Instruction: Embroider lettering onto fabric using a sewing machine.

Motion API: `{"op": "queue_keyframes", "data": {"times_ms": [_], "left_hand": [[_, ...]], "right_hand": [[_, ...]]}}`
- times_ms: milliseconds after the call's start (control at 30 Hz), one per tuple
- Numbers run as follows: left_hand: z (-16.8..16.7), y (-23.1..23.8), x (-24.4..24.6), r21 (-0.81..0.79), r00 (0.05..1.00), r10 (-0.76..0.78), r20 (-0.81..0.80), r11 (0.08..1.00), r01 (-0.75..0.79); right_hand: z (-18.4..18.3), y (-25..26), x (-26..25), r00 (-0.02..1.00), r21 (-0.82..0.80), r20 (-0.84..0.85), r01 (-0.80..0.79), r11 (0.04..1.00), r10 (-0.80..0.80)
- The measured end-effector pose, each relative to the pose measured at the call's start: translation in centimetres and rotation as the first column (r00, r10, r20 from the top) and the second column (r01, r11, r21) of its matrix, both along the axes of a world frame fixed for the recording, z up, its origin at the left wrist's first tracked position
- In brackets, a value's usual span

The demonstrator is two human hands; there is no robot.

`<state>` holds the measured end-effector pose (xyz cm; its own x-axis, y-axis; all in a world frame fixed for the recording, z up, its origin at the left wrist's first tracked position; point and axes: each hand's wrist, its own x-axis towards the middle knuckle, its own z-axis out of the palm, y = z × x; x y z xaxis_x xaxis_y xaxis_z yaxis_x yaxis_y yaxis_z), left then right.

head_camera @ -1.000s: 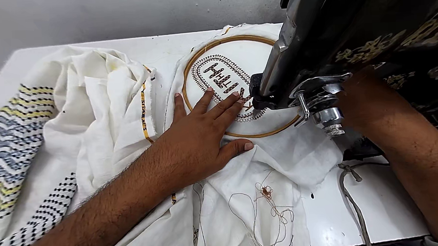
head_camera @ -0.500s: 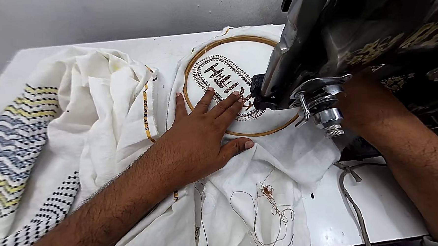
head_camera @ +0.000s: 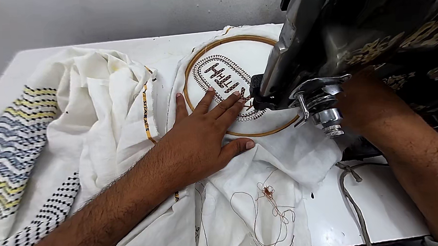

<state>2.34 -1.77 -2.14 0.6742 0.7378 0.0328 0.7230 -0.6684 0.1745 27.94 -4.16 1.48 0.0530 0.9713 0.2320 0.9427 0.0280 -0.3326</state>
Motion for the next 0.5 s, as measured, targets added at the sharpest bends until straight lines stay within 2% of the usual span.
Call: {"op": "queue_keyframes", "data": {"times_ms": [167,267,500], "left_hand": [[-0.06,-0.07,0.08,0.009,1.0,-0.012,0.004,1.0,0.012],[-0.09,-0.07,0.07,0.006,1.0,-0.013,-0.001,1.0,0.013],[-0.14,0.21,0.1,-0.003,1.0,-0.006,0.016,1.0,0.006]], "right_hand": [[0.39,0.06,0.08,1.0,-0.054,0.025,0.015,0.998,-0.014],[-0.25,0.32,0.6,0.999,-0.01,0.048,-0.009,1.0,0.009],[-0.17,0.03,0.15,1.0,0.026,-0.014,-0.003,1.0,0.003]]}}
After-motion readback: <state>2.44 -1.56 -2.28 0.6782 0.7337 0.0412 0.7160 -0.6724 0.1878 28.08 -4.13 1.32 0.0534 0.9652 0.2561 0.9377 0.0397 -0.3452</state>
